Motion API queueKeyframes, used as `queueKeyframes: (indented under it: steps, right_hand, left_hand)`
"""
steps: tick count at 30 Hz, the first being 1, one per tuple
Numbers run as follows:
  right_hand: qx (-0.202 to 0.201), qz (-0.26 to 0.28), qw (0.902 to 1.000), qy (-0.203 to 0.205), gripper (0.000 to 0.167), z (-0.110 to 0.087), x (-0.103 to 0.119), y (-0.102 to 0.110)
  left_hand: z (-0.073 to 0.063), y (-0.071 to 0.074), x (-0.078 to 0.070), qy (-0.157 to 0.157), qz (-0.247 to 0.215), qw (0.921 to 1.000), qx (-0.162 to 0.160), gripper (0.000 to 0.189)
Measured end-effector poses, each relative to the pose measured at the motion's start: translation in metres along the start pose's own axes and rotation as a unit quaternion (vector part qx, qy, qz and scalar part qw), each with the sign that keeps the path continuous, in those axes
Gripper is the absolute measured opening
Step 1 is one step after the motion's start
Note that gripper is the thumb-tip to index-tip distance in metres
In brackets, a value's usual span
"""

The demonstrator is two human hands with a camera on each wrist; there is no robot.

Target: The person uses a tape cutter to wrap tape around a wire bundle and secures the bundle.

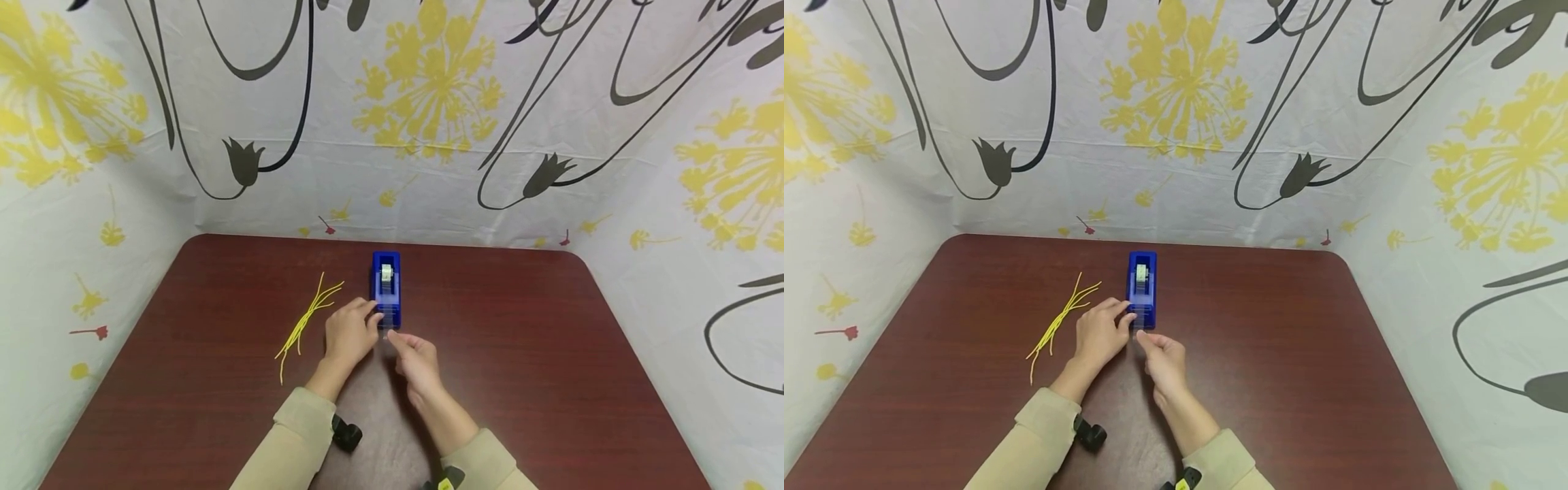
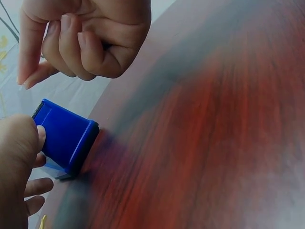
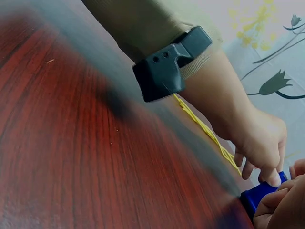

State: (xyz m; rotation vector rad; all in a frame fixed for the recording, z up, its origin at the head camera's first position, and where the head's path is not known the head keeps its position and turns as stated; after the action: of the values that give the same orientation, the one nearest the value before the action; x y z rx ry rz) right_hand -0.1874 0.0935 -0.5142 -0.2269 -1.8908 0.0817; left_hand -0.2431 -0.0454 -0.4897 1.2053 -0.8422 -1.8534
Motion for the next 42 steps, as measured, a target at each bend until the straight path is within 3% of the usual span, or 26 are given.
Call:
queueKeyframes:
  steps: [8,22,42]
  right_hand:
    - [-0.007,-0.002,1.0000,0.001,0.018,-0.0004,-0.0009,0.0023]
    - [0.001,-0.014,0.9999,0.001,0.031,-0.0047,-0.0029,0.0033]
    - [-0.003,-0.025,0.9996,0.011,0.030,-0.0085,-0.0021,0.0037]
  left_hand:
    - [0.0025,-0.0023,-0.0007,0.001,-0.001,1.0000,-0.008,0.027]
    - [0.0053,-0.0019,-0.0028,-0.006,-0.007,0.9997,-0.021,0.027]
    - [0.0063,-0.0036,-0.0011,-0.002,-0.011,0.9997,-0.021,0.027]
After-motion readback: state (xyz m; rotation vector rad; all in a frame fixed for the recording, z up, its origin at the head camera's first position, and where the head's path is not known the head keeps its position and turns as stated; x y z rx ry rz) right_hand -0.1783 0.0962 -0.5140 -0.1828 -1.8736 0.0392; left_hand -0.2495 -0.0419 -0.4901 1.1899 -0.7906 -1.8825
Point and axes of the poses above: each hand's wrist, its own z-axis towards the middle knuckle, its own y-axis out of the back of the hand, x = y × z, the point moved 7 cm from there along z, towards the middle knuckle, and after that the axes turned 5 degrees about x, right-handed, at the moved point
